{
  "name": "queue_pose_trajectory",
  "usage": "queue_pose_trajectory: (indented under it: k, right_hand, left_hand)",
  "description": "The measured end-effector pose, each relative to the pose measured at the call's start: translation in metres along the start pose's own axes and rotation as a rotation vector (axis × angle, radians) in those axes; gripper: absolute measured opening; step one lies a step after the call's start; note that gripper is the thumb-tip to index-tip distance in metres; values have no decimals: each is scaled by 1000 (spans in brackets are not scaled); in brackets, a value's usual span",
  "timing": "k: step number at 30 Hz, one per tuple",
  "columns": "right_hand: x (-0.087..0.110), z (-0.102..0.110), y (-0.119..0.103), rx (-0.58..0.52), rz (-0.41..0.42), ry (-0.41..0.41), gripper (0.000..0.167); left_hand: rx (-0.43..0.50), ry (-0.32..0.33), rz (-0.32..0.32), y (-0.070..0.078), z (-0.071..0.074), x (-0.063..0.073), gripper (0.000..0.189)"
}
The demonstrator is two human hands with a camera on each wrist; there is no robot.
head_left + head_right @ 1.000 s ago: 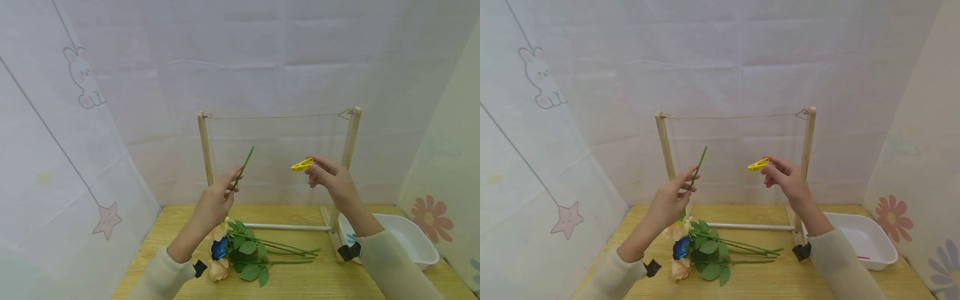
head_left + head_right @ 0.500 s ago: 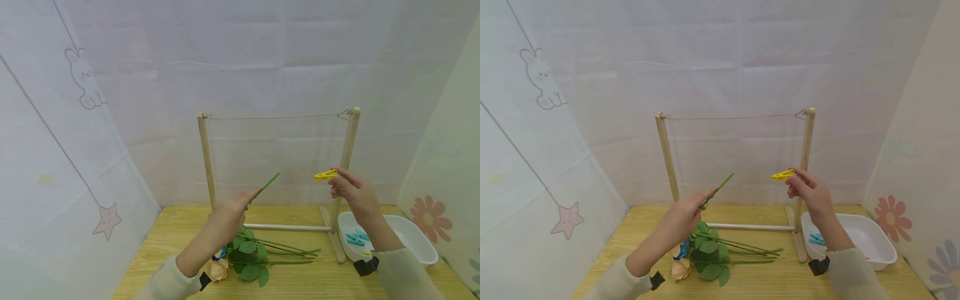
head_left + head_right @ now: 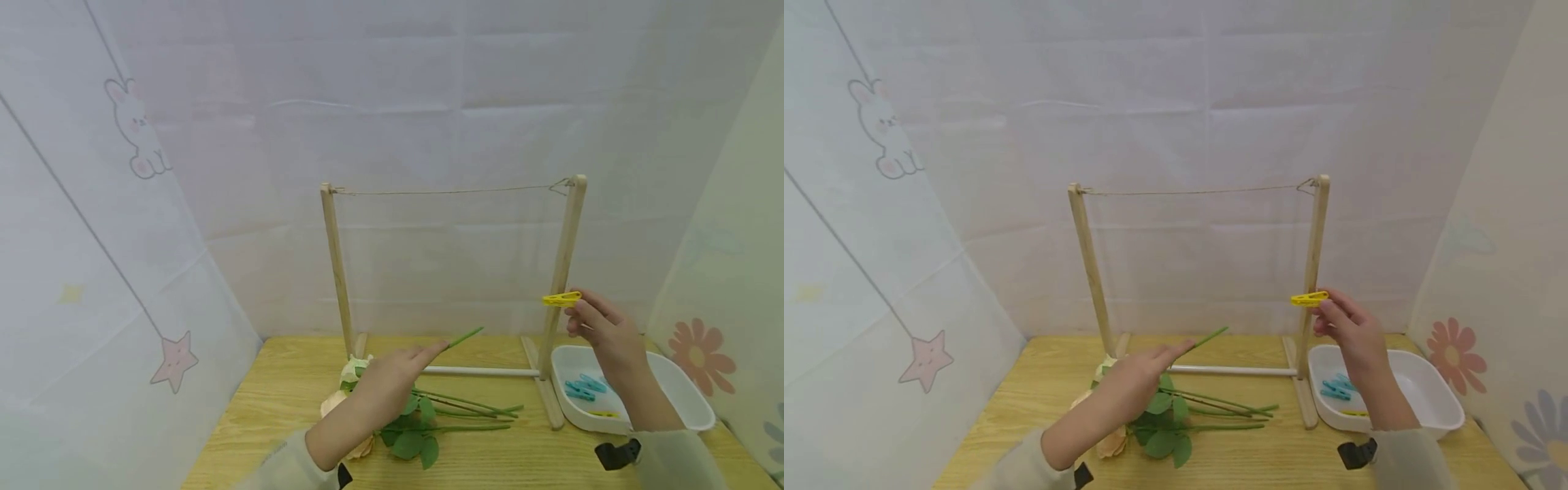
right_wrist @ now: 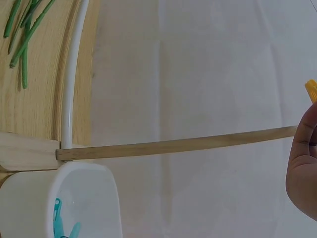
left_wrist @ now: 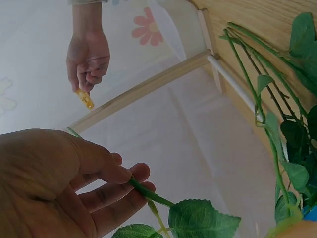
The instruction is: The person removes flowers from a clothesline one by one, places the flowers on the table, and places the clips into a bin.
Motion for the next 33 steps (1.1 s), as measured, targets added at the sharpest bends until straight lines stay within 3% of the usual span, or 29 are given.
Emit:
queue_pose_trajectory:
  k: [5, 9, 17, 22, 29, 33]
  right_hand:
    - [8, 16, 2, -65, -4, 45, 28]
    - [14, 25, 3, -139, 16, 38, 29]
    - [22, 37, 8, -194, 34, 43, 32]
    - [25, 43, 12, -204, 15, 62, 32]
    - [32, 49, 16, -200, 17, 67, 32]
    - [33, 53, 18, -201, 11, 82, 32]
  left_hand:
    - [-18, -64, -7, 10, -16, 6, 93]
    - [-85, -76, -27, 18, -33, 12, 92]
    - [-222, -47, -81, 28, -63, 22, 87]
    - [-278, -30, -101, 27, -76, 26, 81]
    - [-452, -35, -124, 26, -93, 33, 76]
    - [-496, -10, -139, 23, -101, 37, 72]
Point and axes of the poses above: each hand's wrist, its own x-axis away from the middle knuckle, its own z-axis out of the back of the hand, y = z × x, the point moved 3 cm from there along -x, towards the middle knuckle, and after that the axes turned 7 degrees about -x, right-handed, at the moved point
